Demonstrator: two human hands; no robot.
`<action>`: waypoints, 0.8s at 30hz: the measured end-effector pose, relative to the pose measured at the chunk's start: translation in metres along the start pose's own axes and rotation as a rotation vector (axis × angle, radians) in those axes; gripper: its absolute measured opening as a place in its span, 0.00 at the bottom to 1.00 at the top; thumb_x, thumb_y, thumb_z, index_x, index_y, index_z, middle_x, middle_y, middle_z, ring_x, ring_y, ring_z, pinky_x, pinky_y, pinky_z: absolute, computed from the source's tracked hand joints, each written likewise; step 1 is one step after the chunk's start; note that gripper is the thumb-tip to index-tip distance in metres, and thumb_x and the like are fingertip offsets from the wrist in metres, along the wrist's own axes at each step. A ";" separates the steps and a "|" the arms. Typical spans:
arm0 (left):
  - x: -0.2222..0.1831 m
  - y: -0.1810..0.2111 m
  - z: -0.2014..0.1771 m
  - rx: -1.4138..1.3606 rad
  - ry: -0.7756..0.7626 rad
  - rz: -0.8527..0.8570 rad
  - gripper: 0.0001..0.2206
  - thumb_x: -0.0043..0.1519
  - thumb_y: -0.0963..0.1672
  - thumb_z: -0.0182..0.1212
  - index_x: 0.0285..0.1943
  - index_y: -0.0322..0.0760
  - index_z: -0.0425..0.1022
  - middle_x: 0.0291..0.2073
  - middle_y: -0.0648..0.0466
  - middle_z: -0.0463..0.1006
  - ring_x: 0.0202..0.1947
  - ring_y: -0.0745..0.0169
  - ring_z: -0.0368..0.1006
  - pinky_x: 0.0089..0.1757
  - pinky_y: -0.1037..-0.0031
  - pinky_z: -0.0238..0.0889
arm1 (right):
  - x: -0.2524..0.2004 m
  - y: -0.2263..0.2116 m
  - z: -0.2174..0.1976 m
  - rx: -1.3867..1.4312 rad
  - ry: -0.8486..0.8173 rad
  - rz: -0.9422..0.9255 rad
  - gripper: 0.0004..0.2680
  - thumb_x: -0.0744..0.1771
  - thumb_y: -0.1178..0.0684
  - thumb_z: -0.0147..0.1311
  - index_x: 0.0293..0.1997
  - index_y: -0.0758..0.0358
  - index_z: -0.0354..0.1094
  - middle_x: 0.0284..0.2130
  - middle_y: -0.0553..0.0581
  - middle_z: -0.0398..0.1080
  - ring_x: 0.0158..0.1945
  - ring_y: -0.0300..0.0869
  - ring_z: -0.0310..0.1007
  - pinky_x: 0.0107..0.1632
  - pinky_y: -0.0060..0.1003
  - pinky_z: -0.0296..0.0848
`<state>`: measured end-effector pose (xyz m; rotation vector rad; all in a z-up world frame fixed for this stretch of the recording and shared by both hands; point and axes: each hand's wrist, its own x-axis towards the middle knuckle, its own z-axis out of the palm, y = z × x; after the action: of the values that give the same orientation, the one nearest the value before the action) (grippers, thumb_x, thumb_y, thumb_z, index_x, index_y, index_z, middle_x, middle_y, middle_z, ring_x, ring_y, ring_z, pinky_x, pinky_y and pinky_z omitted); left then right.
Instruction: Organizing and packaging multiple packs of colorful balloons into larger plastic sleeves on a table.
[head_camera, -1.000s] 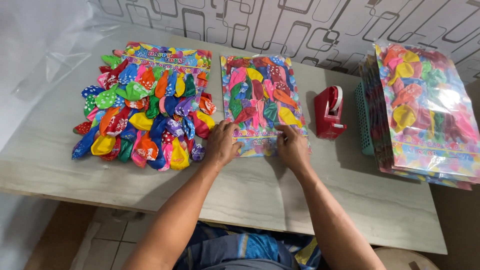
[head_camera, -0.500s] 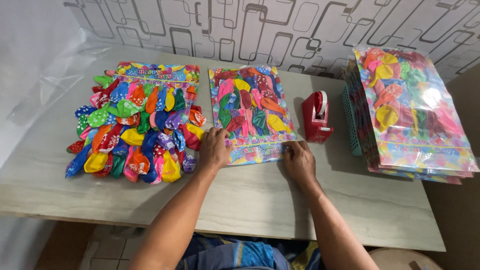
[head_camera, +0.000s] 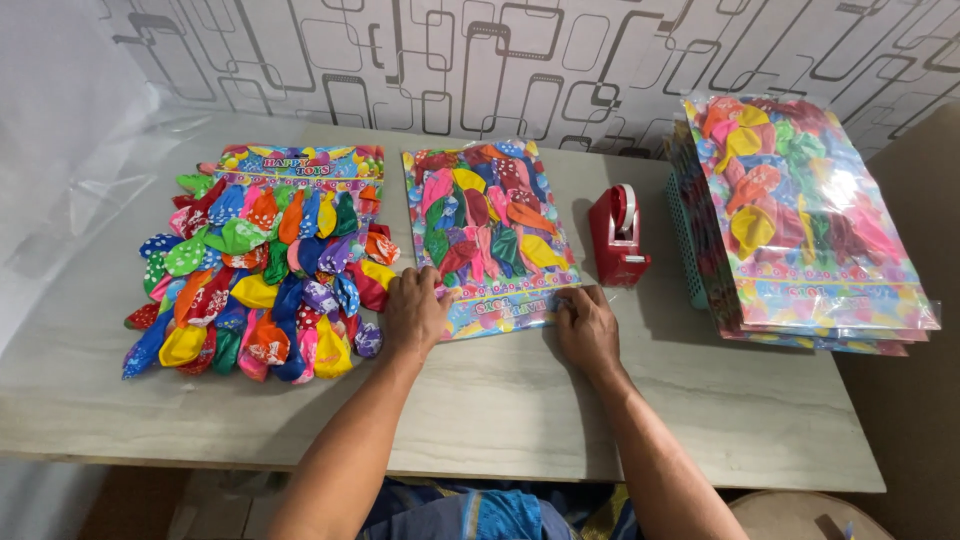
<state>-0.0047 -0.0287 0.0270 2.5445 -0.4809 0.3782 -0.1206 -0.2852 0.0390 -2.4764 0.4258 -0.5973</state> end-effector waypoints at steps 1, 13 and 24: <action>0.002 -0.001 0.002 -0.003 0.003 0.004 0.16 0.55 0.49 0.70 0.48 0.44 0.70 0.41 0.45 0.73 0.46 0.36 0.73 0.47 0.54 0.71 | 0.000 0.008 0.006 -0.002 0.005 -0.001 0.08 0.66 0.51 0.54 0.47 0.45 0.76 0.41 0.56 0.71 0.44 0.55 0.79 0.44 0.48 0.78; -0.007 0.003 -0.014 0.101 -0.052 0.155 0.23 0.63 0.52 0.57 0.64 0.40 0.72 0.58 0.37 0.69 0.51 0.37 0.74 0.51 0.55 0.69 | -0.005 -0.016 -0.002 -0.294 -0.082 -0.006 0.17 0.67 0.40 0.45 0.62 0.45 0.70 0.62 0.50 0.68 0.65 0.47 0.66 0.67 0.56 0.59; -0.009 0.014 -0.023 0.151 0.148 0.372 0.23 0.54 0.57 0.62 0.50 0.41 0.74 0.36 0.48 0.73 0.39 0.44 0.73 0.38 0.54 0.68 | 0.003 0.008 -0.005 -0.398 -0.016 -0.185 0.16 0.67 0.31 0.44 0.29 0.47 0.69 0.27 0.50 0.70 0.38 0.50 0.77 0.44 0.45 0.71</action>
<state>-0.0221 -0.0254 0.0487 2.5397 -0.9018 0.7570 -0.1224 -0.2950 0.0391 -2.9230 0.3365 -0.6138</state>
